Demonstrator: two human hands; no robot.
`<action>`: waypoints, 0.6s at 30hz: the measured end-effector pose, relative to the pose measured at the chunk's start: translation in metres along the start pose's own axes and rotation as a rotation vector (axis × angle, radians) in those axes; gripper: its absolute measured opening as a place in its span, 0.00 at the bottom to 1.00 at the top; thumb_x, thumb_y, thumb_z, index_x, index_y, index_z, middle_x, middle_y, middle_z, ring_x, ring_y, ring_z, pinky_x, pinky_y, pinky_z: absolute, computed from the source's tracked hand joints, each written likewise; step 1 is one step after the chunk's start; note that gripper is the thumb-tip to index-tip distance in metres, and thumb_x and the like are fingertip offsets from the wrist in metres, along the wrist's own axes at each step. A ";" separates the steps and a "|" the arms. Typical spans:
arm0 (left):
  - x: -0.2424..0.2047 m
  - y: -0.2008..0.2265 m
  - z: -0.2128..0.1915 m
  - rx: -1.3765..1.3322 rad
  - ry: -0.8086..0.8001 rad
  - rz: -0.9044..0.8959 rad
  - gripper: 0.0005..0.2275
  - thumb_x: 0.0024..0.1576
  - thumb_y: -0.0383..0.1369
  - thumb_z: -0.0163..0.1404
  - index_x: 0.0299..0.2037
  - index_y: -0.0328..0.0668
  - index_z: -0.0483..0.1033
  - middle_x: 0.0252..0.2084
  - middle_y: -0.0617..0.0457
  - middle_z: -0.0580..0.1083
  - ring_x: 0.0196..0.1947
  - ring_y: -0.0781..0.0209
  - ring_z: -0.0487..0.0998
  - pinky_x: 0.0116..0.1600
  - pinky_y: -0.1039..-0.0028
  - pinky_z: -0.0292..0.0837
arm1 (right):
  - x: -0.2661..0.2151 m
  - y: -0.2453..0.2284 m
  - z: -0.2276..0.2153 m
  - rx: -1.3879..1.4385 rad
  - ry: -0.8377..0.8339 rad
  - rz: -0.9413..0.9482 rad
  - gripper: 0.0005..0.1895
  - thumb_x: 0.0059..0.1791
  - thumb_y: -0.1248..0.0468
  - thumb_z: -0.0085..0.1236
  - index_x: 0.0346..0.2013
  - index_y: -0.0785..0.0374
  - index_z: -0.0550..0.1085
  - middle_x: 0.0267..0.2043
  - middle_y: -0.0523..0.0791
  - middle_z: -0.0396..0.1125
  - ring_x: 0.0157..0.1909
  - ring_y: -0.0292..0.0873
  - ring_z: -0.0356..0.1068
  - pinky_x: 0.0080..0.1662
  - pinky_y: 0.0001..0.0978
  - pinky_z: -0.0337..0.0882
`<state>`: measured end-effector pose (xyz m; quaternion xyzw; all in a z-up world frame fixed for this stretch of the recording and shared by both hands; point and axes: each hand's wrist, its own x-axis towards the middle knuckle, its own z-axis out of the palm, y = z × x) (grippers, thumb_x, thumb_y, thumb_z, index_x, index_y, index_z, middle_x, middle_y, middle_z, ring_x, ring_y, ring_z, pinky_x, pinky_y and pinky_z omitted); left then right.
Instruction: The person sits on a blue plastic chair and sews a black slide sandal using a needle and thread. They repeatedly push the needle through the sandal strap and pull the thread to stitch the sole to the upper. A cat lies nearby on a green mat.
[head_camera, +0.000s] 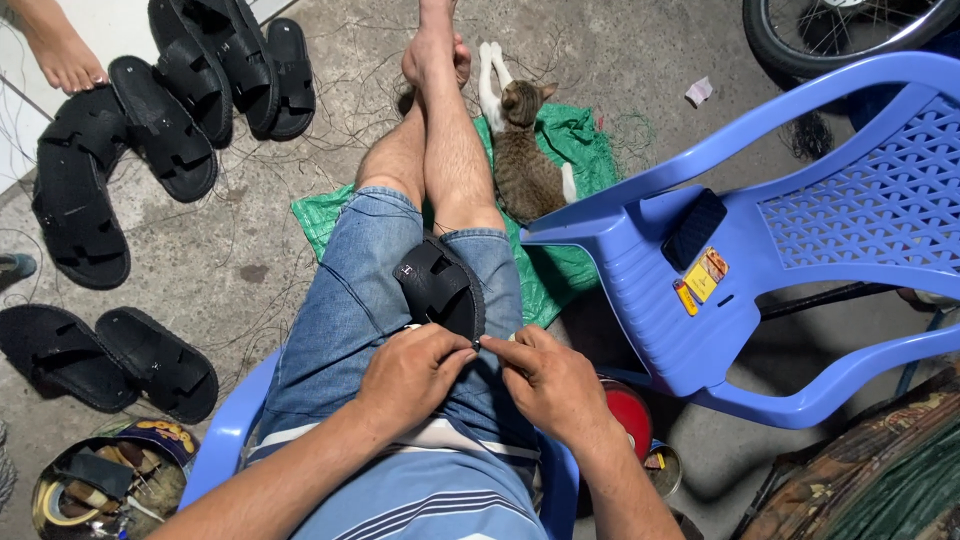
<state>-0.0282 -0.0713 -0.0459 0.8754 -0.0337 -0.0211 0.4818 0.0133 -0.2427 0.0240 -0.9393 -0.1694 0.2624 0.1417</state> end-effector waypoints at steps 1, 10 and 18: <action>0.000 -0.001 0.005 -0.003 -0.003 -0.004 0.06 0.51 0.39 0.49 0.30 0.49 0.76 0.27 0.58 0.74 0.30 0.56 0.73 0.34 0.65 0.67 | 0.000 -0.007 -0.003 0.000 -0.005 0.002 0.21 0.41 0.61 0.46 0.48 0.37 0.71 0.30 0.36 0.59 0.31 0.40 0.65 0.28 0.40 0.66; 0.003 -0.012 0.021 -0.081 0.064 0.048 0.03 0.48 0.33 0.53 0.29 0.48 0.77 0.24 0.55 0.73 0.26 0.54 0.75 0.31 0.71 0.70 | 0.011 0.006 0.010 -0.045 0.064 -0.058 0.15 0.40 0.62 0.49 0.39 0.44 0.76 0.27 0.41 0.64 0.26 0.52 0.68 0.30 0.38 0.69; 0.016 -0.009 -0.023 0.147 -0.415 0.076 0.08 0.54 0.40 0.43 0.35 0.52 0.74 0.32 0.55 0.74 0.34 0.51 0.73 0.35 0.60 0.67 | 0.004 0.012 0.026 -0.090 0.355 -0.339 0.16 0.42 0.63 0.53 0.45 0.49 0.71 0.33 0.40 0.63 0.29 0.43 0.66 0.24 0.37 0.66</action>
